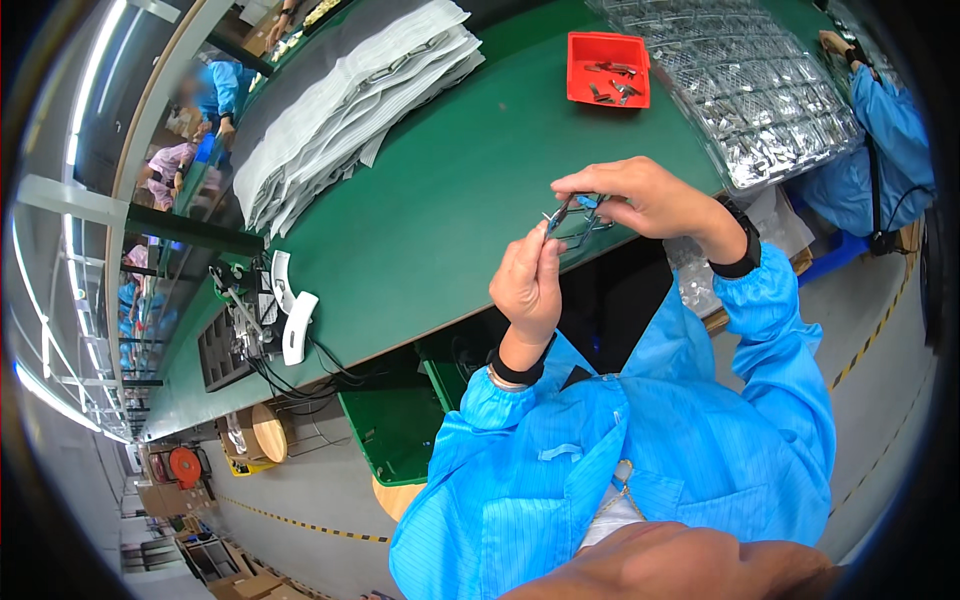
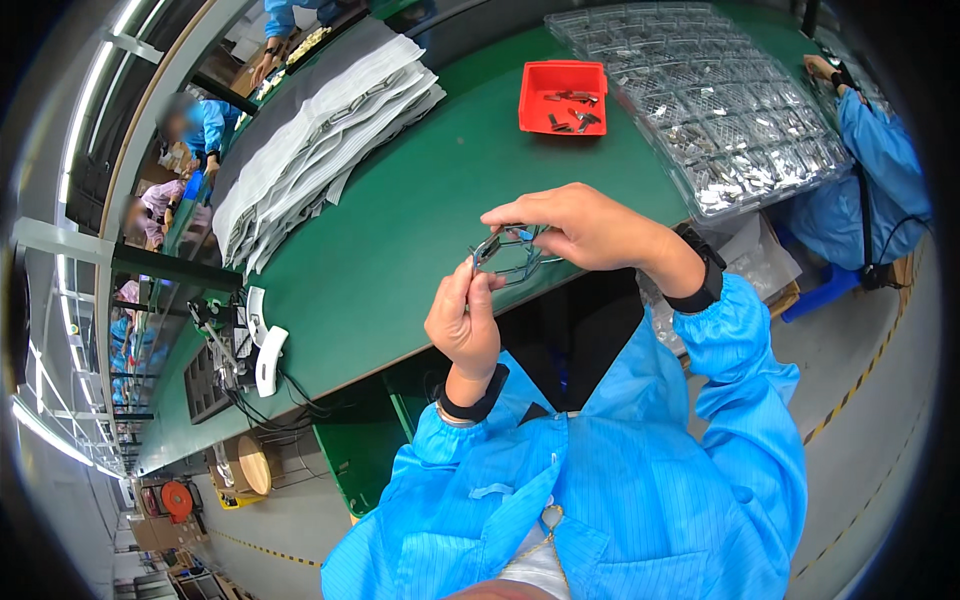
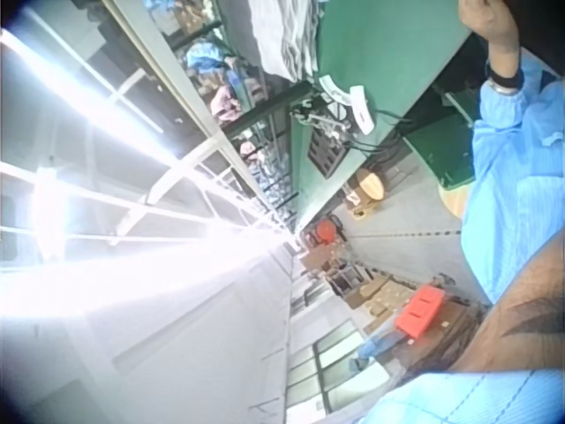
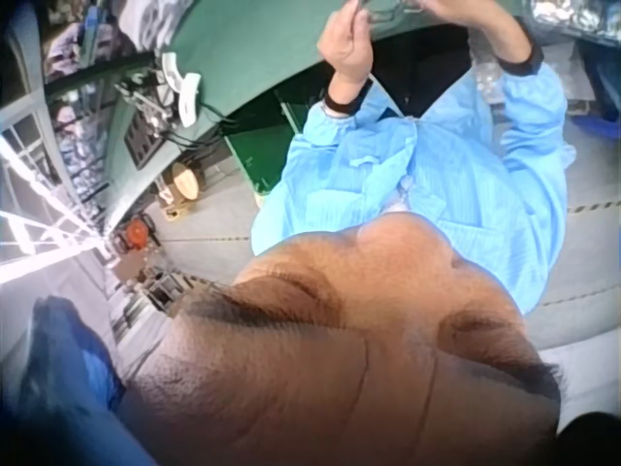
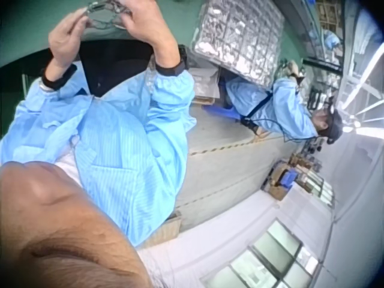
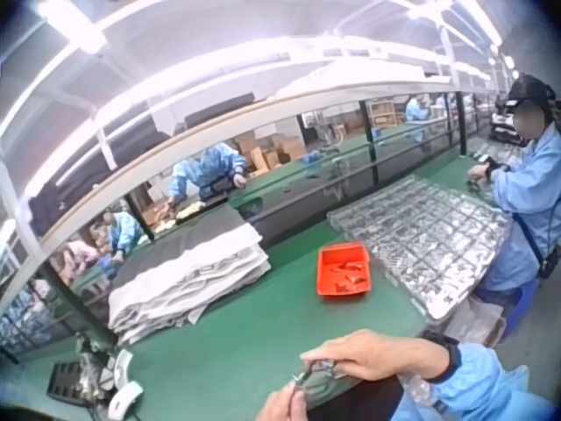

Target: Manually inspect, clean, and wrap small circular and metallic structure components on an electronics assembly line.

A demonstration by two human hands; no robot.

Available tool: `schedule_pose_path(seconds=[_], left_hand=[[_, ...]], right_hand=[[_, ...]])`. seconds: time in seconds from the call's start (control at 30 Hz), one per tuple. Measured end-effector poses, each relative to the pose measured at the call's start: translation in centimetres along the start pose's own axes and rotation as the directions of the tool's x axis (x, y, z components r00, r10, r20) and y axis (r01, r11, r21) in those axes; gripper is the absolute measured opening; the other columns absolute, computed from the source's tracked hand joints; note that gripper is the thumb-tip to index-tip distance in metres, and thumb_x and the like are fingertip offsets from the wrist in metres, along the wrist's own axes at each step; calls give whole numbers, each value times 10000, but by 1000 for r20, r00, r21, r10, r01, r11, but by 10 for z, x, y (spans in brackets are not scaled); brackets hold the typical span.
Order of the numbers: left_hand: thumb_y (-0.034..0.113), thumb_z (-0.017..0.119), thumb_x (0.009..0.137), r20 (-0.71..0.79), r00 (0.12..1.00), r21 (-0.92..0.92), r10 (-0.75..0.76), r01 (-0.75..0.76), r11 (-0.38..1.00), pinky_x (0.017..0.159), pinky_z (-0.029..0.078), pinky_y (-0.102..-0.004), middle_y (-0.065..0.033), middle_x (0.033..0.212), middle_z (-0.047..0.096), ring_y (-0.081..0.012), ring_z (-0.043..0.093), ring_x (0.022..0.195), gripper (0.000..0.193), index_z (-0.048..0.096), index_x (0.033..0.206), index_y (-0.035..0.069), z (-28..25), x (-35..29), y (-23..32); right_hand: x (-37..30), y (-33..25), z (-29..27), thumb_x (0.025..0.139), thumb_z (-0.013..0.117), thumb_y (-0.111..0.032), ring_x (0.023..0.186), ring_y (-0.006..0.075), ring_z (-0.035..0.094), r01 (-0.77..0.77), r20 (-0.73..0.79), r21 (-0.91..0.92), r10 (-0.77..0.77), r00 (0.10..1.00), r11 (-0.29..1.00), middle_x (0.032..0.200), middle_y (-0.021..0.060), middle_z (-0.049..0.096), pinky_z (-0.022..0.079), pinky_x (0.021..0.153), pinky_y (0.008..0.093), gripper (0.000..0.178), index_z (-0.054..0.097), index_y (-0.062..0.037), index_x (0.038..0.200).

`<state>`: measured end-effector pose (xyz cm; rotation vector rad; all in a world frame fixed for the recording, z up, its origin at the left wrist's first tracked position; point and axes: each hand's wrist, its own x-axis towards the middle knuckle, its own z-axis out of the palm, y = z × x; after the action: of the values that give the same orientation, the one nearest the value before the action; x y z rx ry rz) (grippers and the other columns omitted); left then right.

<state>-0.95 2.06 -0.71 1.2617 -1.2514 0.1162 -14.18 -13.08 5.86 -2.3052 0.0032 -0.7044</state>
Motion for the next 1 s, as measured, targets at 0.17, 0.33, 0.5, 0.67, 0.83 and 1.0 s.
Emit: schedule_pose_path(seconds=[0.17, 0.33, 0.5, 0.67, 0.83, 1.0], left_hand=[[-43, 575, 870, 5, 1000, -10, 6, -6, 1000, 610, 535, -270, -130, 776, 632, -186, 660, 682, 226, 595, 1095, -49, 0, -1, -2], [-41, 580, 868, 34, 997, 45, 70, -72, 996, 594, 535, -266, -133, 770, 630, -187, 660, 664, 248, 587, 1116, -35, 0, -3, 2], [-40, 578, 871, 18, 997, 75, 79, -80, 994, 585, 534, -263, -133, 765, 628, -188, 661, 659, 249, 587, 1119, -30, 5, -4, 1], [-35, 563, 883, 23, 997, 115, 72, -74, 991, 591, 537, -263, -129, 771, 631, -179, 661, 663, 246, 581, 1129, -40, 8, -3, -2], [-8, 519, 919, -52, 983, -185, -176, 164, 969, 641, 578, -287, -131, 876, 637, -161, 647, 739, 243, 569, 1150, -66, 10, 0, -4], [3, 516, 924, -33, 957, -246, -287, 271, 931, 651, 593, -295, -132, 926, 628, -156, 637, 776, 244, 569, 1149, -74, 13, -1, -7]], right_hand=[[1, 2, -6, 716, 663, 29, 886, 277, 655, 9, 6, -5, -9, 1000, 1000, 989, 110, 667, 527, 741, 360, 532, 553, -95, 1222], [1, 1, -16, 708, 681, 43, 819, 255, 678, -32, 38, -11, 32, 999, 999, 928, 121, 683, 551, 706, 329, 492, 584, -68, 1177], [-2, 7, -13, 720, 710, -41, 709, 202, 660, -164, 40, 68, 162, 986, 984, 824, 103, 673, 533, 640, 287, 240, 670, -27, 956], [-1, 14, -4, 745, 700, -104, 632, 174, 615, -228, -16, 138, 232, 973, 964, 746, 97, 648, 490, 590, 290, 181, 669, -7, 895], [7, 5, -12, 785, 639, -43, 636, 123, 594, -391, 113, 306, 374, 920, 868, 812, 81, 634, 501, 526, 237, 192, 681, 3, 967], [7, 14, -12, 815, 595, -47, 637, 116, 601, -494, 162, 366, 469, 868, 789, 836, 79, 639, 520, 539, 223, 215, 676, 26, 1001]])
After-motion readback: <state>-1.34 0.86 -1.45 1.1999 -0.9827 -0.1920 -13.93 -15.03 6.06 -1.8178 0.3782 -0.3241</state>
